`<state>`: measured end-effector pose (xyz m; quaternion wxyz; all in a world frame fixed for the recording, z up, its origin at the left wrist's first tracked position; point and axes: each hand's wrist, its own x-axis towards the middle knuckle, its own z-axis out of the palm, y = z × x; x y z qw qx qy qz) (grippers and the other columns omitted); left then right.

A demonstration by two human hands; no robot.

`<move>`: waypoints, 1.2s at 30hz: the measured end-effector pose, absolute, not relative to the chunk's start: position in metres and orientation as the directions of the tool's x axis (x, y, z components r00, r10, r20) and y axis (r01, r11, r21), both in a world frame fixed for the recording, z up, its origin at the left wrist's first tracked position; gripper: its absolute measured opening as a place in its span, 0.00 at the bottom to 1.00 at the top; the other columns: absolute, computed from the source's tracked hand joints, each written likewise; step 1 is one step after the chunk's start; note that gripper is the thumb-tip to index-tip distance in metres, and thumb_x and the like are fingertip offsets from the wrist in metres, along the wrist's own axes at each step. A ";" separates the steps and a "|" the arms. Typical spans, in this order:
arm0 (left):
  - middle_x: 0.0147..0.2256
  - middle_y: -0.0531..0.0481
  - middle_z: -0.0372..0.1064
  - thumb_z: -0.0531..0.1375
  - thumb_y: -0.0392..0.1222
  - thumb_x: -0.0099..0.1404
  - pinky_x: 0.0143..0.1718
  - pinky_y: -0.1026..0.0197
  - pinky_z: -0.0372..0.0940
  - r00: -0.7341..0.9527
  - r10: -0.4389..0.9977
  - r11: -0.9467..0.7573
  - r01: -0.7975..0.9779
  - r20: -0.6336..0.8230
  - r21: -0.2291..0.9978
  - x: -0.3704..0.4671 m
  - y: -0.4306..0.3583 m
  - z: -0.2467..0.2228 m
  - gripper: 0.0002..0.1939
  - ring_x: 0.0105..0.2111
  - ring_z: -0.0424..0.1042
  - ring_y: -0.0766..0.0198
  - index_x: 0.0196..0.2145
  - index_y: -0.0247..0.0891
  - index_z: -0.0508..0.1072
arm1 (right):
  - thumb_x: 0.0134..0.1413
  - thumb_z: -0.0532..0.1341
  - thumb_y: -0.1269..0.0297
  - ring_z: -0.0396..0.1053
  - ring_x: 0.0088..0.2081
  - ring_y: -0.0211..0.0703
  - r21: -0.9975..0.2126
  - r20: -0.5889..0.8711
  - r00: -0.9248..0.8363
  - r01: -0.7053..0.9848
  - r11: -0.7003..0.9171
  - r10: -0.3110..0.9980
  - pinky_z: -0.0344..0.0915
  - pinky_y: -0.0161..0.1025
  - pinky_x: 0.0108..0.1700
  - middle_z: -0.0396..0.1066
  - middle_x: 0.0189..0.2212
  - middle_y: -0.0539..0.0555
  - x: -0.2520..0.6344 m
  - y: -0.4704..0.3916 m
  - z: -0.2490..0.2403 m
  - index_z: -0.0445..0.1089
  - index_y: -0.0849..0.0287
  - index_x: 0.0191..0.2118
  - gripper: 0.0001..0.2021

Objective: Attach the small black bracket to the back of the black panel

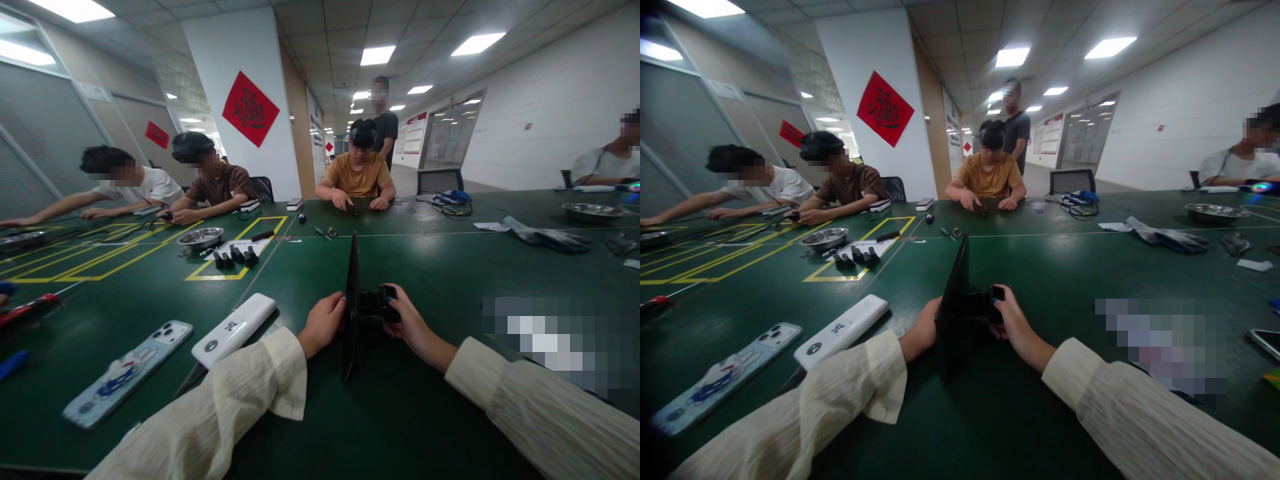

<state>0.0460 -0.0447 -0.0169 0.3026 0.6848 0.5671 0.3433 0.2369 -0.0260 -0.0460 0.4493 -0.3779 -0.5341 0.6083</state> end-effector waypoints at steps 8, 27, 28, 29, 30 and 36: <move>0.23 0.51 0.66 0.47 0.43 0.61 0.38 0.60 0.62 0.118 0.985 -0.169 0.560 0.125 0.811 0.046 -0.046 -0.015 0.13 0.30 0.67 0.61 0.26 0.37 0.66 | 0.48 0.51 0.52 0.58 0.14 0.34 -0.988 0.006 -0.306 -0.146 -0.040 0.952 0.45 0.28 0.14 0.60 0.20 0.44 0.236 -0.027 -0.044 0.51 0.54 0.50 0.23; 0.18 0.53 0.61 0.45 0.45 0.62 0.36 0.60 0.63 0.127 0.988 -0.140 0.543 0.085 0.828 0.047 -0.044 -0.017 0.16 0.27 0.66 0.62 0.22 0.37 0.64 | 0.46 0.50 0.52 0.56 0.14 0.34 -0.990 -0.005 -0.295 -0.130 -0.045 0.955 0.46 0.29 0.15 0.60 0.18 0.44 0.235 -0.028 -0.043 0.50 0.54 0.50 0.24; 0.19 0.53 0.61 0.46 0.44 0.62 0.36 0.60 0.63 0.129 0.988 -0.147 0.549 0.091 0.823 0.047 -0.044 -0.017 0.15 0.27 0.66 0.62 0.22 0.37 0.64 | 0.47 0.50 0.52 0.56 0.14 0.34 -0.991 -0.008 -0.296 -0.128 -0.048 0.955 0.46 0.29 0.16 0.60 0.18 0.44 0.235 -0.028 -0.043 0.50 0.54 0.50 0.24; 0.19 0.52 0.62 0.46 0.44 0.61 0.36 0.60 0.63 0.130 0.986 -0.157 0.552 0.101 0.819 0.046 -0.044 -0.017 0.15 0.27 0.66 0.62 0.23 0.37 0.64 | 0.47 0.50 0.53 0.56 0.14 0.34 -0.991 -0.009 -0.296 -0.127 -0.049 0.955 0.46 0.29 0.16 0.60 0.18 0.44 0.236 -0.029 -0.043 0.50 0.54 0.50 0.24; 0.19 0.52 0.62 0.46 0.44 0.61 0.36 0.60 0.63 0.132 0.985 -0.165 0.553 0.109 0.817 0.046 -0.044 -0.017 0.15 0.27 0.66 0.62 0.23 0.37 0.65 | 0.47 0.50 0.53 0.57 0.14 0.34 -0.991 -0.011 -0.294 -0.125 -0.050 0.956 0.46 0.29 0.16 0.60 0.18 0.44 0.236 -0.029 -0.042 0.50 0.54 0.50 0.24; 0.18 0.52 0.61 0.45 0.48 0.63 0.38 0.58 0.63 0.124 0.988 -0.144 0.534 0.091 0.833 0.046 -0.045 -0.017 0.18 0.29 0.67 0.61 0.23 0.37 0.65 | 0.49 0.50 0.53 0.58 0.15 0.34 -0.991 -0.006 -0.314 -0.125 -0.048 0.949 0.47 0.29 0.16 0.61 0.21 0.45 0.238 -0.029 -0.044 0.51 0.53 0.51 0.22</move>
